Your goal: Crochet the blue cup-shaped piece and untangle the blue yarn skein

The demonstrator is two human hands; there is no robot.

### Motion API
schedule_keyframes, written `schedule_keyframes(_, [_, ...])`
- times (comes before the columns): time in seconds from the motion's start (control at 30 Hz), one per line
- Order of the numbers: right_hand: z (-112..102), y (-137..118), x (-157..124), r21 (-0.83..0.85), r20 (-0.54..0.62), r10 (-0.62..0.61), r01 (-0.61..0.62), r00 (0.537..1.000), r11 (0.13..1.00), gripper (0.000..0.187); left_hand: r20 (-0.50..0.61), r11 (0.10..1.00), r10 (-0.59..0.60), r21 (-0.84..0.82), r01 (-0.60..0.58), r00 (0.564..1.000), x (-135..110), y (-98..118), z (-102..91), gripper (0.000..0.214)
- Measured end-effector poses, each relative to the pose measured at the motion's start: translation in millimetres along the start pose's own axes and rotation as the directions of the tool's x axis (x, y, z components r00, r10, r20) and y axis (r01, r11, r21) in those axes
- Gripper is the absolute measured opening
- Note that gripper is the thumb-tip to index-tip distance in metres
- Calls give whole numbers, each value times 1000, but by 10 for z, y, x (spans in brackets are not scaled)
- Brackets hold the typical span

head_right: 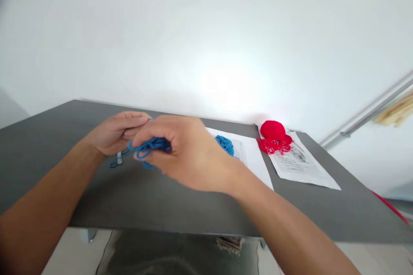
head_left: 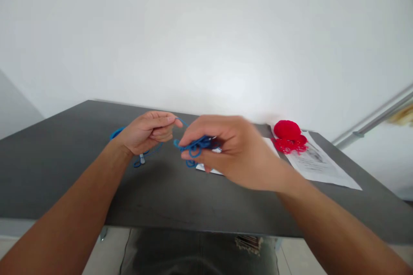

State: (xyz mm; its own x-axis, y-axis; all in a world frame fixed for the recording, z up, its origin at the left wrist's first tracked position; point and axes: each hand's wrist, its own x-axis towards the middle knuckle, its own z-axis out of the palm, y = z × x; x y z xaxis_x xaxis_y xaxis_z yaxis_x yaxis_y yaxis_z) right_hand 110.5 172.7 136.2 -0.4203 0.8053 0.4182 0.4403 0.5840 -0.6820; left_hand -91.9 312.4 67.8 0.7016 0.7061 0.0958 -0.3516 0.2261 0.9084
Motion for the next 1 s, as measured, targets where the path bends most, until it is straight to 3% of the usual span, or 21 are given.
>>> schedule_keyframes(0.07, [128,210,57,-267,172,15,32,985,963,20,4,999,15,35,-15,1000,-12,6,22,18])
schedule_keyframes(0.1, [146,285,76,-310,235,33,42,972,950,21,6,997,32,64,-32,999,-20,12,27,21])
schedule_keyframes(0.2, [-7,333,96,-294,420,106,25,901,956,32,30,986,86,140,-89,996,-62,40,21,21])
schedule_keyframes(0.27, [-228,272,108,-194,508,199,-115,838,974,22,71,976,73,200,-86,995,-107,67,7,22])
schedule_keyframes(0.3, [-340,249,124,-93,483,225,-206,846,974,18,90,972,57,224,-76,994,-131,82,1,22])
schedule_keyframes(0.37, [-507,267,186,49,336,210,-239,918,970,18,145,959,19,278,-59,989,-170,109,-8,24])
schedule_keyframes(0.4, [-541,318,228,63,230,187,-206,955,976,20,189,948,-4,314,-56,982,-181,119,-10,26])
schedule_keyframes(0.47, [-494,487,318,-63,75,151,-146,986,987,27,293,918,-68,393,-55,954,-186,131,-8,26])
schedule_keyframes(0.53, [-304,687,380,-146,120,160,-142,980,979,32,386,881,-158,470,-46,909,-171,129,-4,26])
schedule_keyframes(0.6, [-31,850,393,-198,237,148,-102,960,975,63,431,853,-236,521,-26,871,-154,119,-2,28])
schedule_keyframes(0.67, [241,948,366,-226,362,137,-56,922,972,74,438,833,-296,554,5,849,-144,104,-3,33])
schedule_keyframes(0.77, [473,1004,324,-226,451,97,9,887,974,33,380,822,-311,567,46,871,-150,89,-8,34])
schedule_keyframes(0.83, [440,1011,328,-205,448,57,40,892,978,13,327,821,-296,567,64,898,-159,87,-6,32])
schedule_keyframes(0.9, [261,990,352,-188,380,33,42,925,981,17,280,819,-288,568,84,916,-167,92,2,32])
schedule_keyframes(1.0, [-174,866,378,-160,126,23,-2,992,987,9,226,817,-289,565,116,930,-176,105,11,33])
